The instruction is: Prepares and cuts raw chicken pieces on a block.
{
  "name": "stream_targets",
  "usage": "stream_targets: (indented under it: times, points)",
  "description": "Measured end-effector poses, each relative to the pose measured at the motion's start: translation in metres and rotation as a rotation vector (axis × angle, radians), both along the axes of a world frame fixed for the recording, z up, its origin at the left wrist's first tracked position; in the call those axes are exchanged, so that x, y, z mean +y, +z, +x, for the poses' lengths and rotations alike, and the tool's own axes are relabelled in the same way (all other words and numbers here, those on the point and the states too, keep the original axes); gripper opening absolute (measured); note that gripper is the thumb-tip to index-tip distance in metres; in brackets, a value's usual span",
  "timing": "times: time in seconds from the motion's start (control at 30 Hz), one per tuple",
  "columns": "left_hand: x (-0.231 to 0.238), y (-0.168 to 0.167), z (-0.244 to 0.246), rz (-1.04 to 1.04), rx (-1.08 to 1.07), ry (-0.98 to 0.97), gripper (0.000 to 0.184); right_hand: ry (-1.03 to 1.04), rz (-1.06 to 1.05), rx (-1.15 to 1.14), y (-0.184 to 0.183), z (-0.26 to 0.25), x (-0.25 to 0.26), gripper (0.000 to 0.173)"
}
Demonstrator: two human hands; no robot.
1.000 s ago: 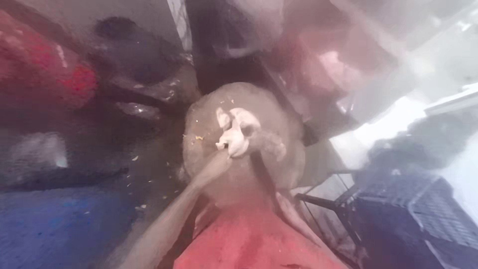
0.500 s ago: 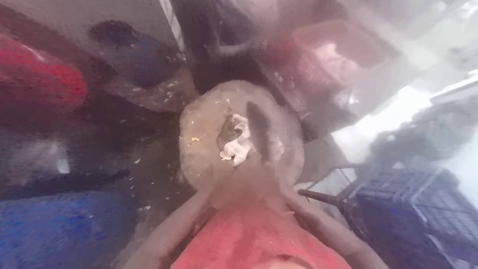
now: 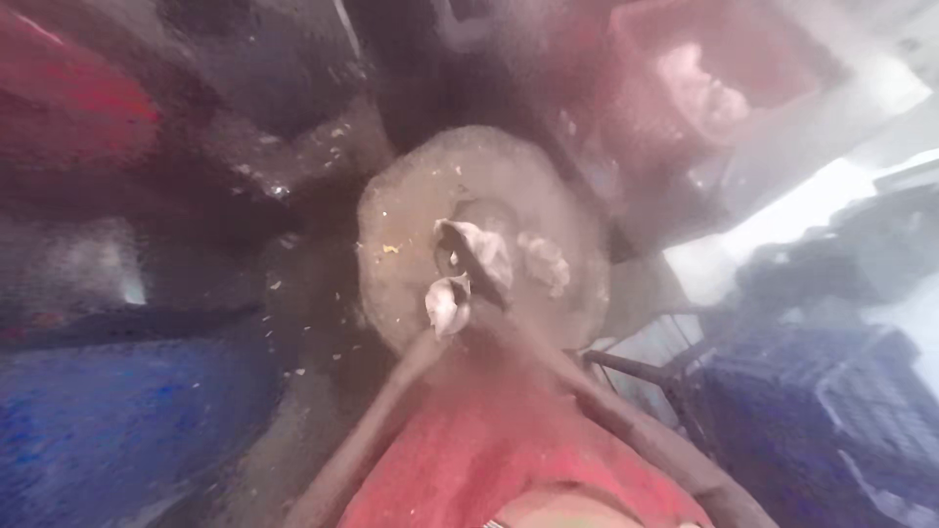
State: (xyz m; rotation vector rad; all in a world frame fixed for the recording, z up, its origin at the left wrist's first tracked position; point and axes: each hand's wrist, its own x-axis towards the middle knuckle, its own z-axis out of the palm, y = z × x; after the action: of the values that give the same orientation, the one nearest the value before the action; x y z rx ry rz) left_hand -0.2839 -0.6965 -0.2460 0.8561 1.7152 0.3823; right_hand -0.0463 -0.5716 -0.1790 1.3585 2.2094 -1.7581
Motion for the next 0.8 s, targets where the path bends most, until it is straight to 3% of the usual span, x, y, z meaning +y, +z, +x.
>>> stream_targets:
  times: [0.1,0.2,0.3,0.4,0.53,0.6,0.7,0.77,0.8]
  points:
    - [-0.023,0.039,-0.017,-0.013,-0.250,0.205,0.027,0.198,-0.031,-0.315,-0.022,0.027,-0.009,0.058]
    - [-0.066,0.075,-0.043,-0.026,-0.434,0.382,0.018,0.207,-0.005,-0.419,-0.020,0.060,-0.019,0.061]
    - [-0.090,0.083,-0.056,-0.054,-0.265,0.392,0.021,0.084,0.068,-0.451,-0.020,0.083,-0.010,0.058]
    - [-0.076,0.077,-0.045,0.020,-0.183,0.386,0.028,-0.093,0.185,-0.379,-0.016,0.075,0.003,0.055]
    - [-0.021,0.096,-0.010,0.225,-0.763,0.499,0.042,-0.266,0.252,-0.094,0.013,0.045,0.021,0.052]
    - [0.003,0.083,0.008,0.254,-0.834,0.580,0.040,-0.303,0.290,0.109,0.045,0.035,0.024,0.058]
    - [0.029,0.031,0.024,0.136,-0.724,0.714,0.031,-0.355,0.361,0.385,0.082,0.020,0.013,0.084]
    - [0.035,0.006,0.037,0.081,-0.671,0.669,0.033,-0.342,0.430,0.409,0.067,0.021,-0.002,0.090]
    - [0.036,0.004,0.045,0.075,-0.665,0.660,0.033,-0.295,0.414,0.360,0.054,0.027,-0.014,0.080]
